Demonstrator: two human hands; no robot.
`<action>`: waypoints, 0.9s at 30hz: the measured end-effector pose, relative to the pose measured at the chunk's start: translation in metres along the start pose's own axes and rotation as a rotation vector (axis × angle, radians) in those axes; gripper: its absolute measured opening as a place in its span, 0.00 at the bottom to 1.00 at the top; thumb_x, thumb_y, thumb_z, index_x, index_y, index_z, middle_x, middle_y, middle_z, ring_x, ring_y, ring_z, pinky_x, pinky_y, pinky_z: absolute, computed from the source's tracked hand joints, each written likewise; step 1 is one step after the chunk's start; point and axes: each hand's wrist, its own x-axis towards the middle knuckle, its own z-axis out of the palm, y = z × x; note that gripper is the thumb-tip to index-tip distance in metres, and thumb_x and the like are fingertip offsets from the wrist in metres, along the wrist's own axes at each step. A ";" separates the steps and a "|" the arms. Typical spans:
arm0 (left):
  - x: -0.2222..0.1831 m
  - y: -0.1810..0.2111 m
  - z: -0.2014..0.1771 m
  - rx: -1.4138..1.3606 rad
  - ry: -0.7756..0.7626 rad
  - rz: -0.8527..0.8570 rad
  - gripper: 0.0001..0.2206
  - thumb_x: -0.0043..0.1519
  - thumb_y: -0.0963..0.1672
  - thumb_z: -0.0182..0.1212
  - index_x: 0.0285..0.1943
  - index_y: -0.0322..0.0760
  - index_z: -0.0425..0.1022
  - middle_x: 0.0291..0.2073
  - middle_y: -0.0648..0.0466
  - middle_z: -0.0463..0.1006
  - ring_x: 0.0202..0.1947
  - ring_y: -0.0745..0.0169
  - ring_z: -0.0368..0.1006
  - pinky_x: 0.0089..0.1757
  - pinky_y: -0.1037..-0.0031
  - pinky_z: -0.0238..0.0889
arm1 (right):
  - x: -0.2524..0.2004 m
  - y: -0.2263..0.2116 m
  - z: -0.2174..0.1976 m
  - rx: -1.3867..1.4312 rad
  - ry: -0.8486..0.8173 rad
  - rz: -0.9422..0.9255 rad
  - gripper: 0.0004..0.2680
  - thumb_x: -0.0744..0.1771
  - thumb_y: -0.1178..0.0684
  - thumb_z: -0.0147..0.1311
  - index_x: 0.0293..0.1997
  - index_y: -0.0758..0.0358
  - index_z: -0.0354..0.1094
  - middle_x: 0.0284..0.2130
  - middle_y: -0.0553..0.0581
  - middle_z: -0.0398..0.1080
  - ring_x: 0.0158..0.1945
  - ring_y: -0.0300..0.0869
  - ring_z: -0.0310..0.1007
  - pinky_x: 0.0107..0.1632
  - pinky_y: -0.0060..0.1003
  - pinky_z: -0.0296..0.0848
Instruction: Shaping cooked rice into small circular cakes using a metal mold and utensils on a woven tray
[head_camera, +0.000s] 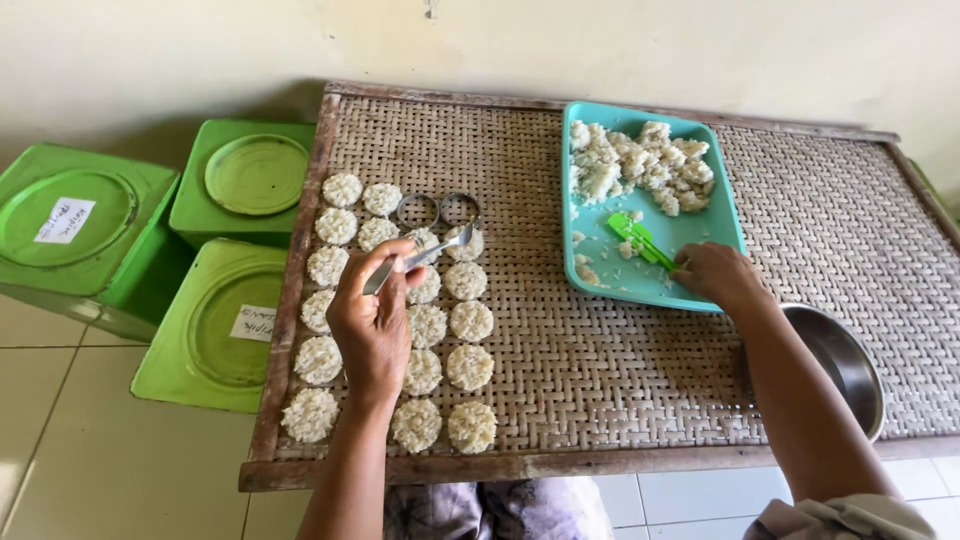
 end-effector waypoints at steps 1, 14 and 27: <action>-0.005 -0.003 0.002 0.013 0.008 0.002 0.09 0.70 0.39 0.53 0.58 0.35 0.70 0.52 0.43 0.76 0.45 0.51 0.80 0.47 0.66 0.84 | -0.001 -0.002 0.001 -0.005 0.053 -0.014 0.13 0.68 0.42 0.55 0.54 0.52 0.73 0.43 0.53 0.75 0.45 0.45 0.75 0.51 0.44 0.75; 0.021 0.024 -0.001 0.118 0.019 -0.009 0.08 0.69 0.36 0.53 0.56 0.30 0.71 0.51 0.42 0.75 0.47 0.51 0.78 0.50 0.66 0.83 | 0.021 -0.007 0.000 0.144 0.101 0.005 0.10 0.69 0.44 0.56 0.47 0.60 0.70 0.34 0.57 0.78 0.33 0.46 0.76 0.38 0.42 0.75; 0.035 0.016 -0.023 0.122 0.017 0.020 0.09 0.71 0.36 0.51 0.59 0.30 0.68 0.54 0.43 0.74 0.47 0.53 0.77 0.51 0.67 0.82 | 0.063 -0.013 -0.037 0.089 0.444 0.002 0.13 0.73 0.55 0.46 0.68 0.50 0.68 0.44 0.61 0.73 0.33 0.48 0.70 0.26 0.41 0.69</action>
